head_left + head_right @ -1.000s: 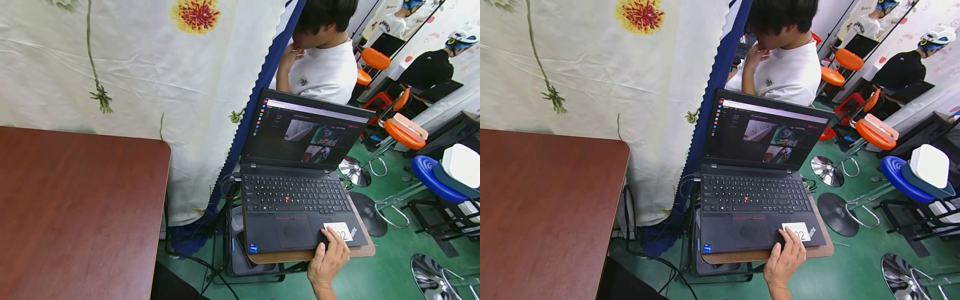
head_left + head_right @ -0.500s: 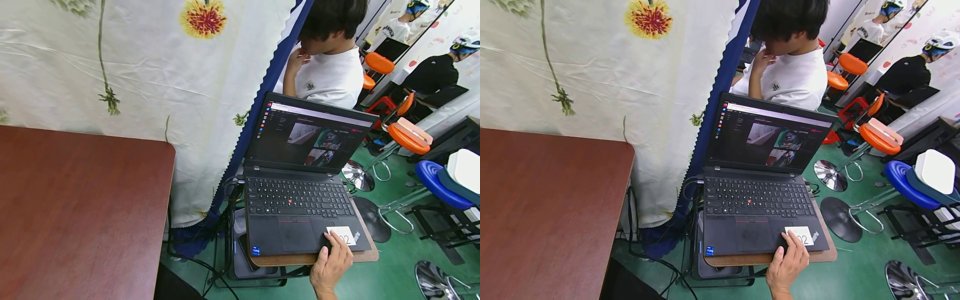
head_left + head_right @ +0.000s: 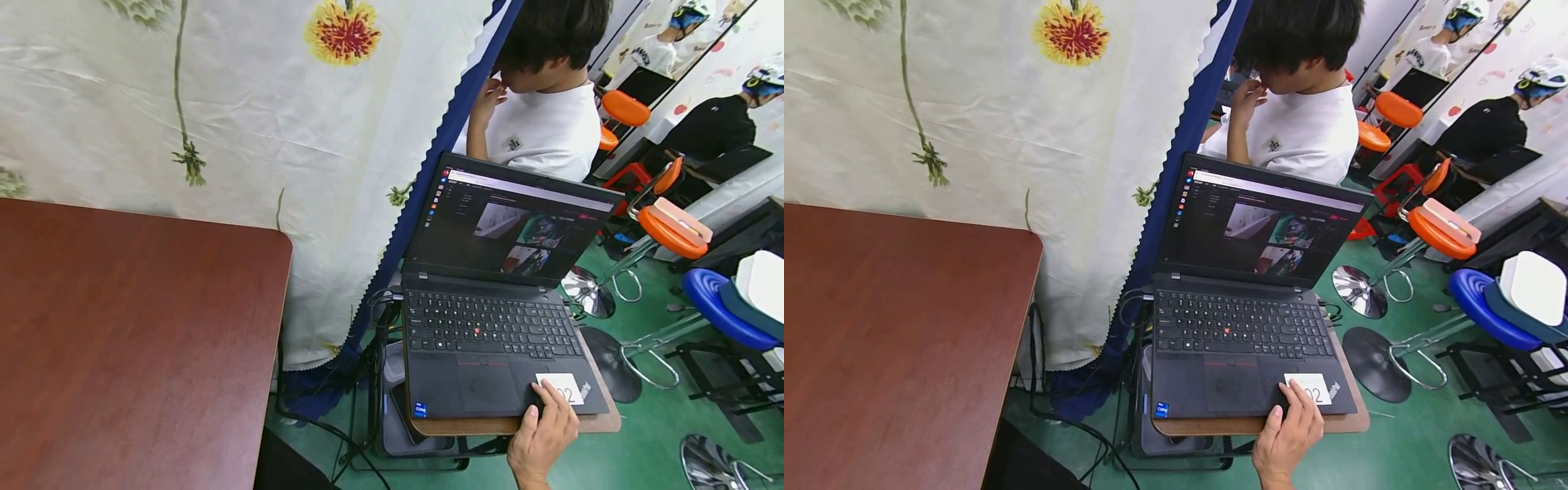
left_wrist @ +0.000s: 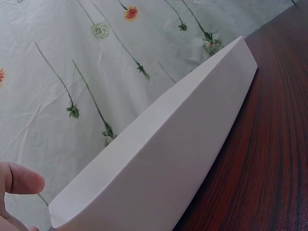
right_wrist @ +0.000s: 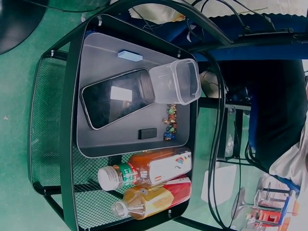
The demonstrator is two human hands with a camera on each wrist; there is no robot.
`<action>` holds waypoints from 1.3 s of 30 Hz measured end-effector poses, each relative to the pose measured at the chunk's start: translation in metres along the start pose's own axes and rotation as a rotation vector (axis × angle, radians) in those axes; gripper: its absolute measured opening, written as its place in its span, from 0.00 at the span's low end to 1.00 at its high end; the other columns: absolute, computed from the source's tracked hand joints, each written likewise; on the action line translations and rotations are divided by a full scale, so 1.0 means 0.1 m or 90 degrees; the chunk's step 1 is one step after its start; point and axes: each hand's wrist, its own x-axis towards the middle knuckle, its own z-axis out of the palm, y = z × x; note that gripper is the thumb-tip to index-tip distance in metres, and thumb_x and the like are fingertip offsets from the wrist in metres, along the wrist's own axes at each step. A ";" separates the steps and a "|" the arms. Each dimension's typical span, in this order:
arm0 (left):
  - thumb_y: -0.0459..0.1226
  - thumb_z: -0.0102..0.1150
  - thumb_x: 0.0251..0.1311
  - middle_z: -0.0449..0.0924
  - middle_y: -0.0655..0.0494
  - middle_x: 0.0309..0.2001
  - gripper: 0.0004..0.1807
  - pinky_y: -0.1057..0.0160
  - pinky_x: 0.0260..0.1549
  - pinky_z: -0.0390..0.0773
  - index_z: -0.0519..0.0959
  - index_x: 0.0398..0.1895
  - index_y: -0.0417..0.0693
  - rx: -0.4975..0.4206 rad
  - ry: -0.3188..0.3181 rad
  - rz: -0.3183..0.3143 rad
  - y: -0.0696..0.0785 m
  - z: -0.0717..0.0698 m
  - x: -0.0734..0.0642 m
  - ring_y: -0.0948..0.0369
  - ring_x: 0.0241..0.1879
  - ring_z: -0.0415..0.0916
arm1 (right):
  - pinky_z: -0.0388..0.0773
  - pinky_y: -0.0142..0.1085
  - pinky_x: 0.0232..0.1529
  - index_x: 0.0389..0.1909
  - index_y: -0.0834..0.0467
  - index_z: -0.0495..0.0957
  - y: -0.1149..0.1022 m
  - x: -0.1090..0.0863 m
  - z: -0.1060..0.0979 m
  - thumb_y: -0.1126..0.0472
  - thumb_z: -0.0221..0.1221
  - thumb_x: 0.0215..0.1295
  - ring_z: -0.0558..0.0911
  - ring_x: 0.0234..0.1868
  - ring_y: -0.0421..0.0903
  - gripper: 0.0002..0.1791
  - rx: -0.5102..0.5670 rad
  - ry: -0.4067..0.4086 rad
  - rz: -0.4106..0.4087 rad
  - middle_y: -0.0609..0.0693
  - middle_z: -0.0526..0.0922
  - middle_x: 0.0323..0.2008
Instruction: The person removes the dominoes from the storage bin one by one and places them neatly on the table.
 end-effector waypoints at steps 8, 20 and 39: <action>0.26 0.50 0.63 0.77 0.48 0.32 0.02 0.49 0.47 0.81 0.71 0.35 0.32 0.036 0.012 0.000 0.25 -0.01 -0.12 0.55 0.35 0.78 | 0.54 0.34 0.61 0.45 0.63 0.79 -0.01 0.01 0.01 0.51 0.40 0.68 0.70 0.54 0.57 0.25 0.005 0.003 0.001 0.60 0.78 0.51; 0.38 0.42 0.71 0.79 0.55 0.48 0.15 0.65 0.46 0.82 0.70 0.57 0.51 0.037 -0.008 -0.094 -0.37 -0.12 0.42 0.61 0.46 0.79 | 0.55 0.34 0.61 0.44 0.63 0.79 0.00 0.02 0.01 0.51 0.40 0.67 0.70 0.53 0.58 0.24 0.001 0.010 -0.004 0.60 0.78 0.50; 0.25 0.39 0.68 0.69 0.26 0.56 0.18 0.58 0.54 0.78 0.64 0.59 0.23 -0.027 -0.049 -0.071 0.17 -0.08 -0.04 0.41 0.57 0.71 | 0.55 0.33 0.60 0.44 0.62 0.80 0.00 0.00 0.04 0.51 0.40 0.67 0.70 0.53 0.57 0.24 0.004 0.021 -0.006 0.59 0.79 0.50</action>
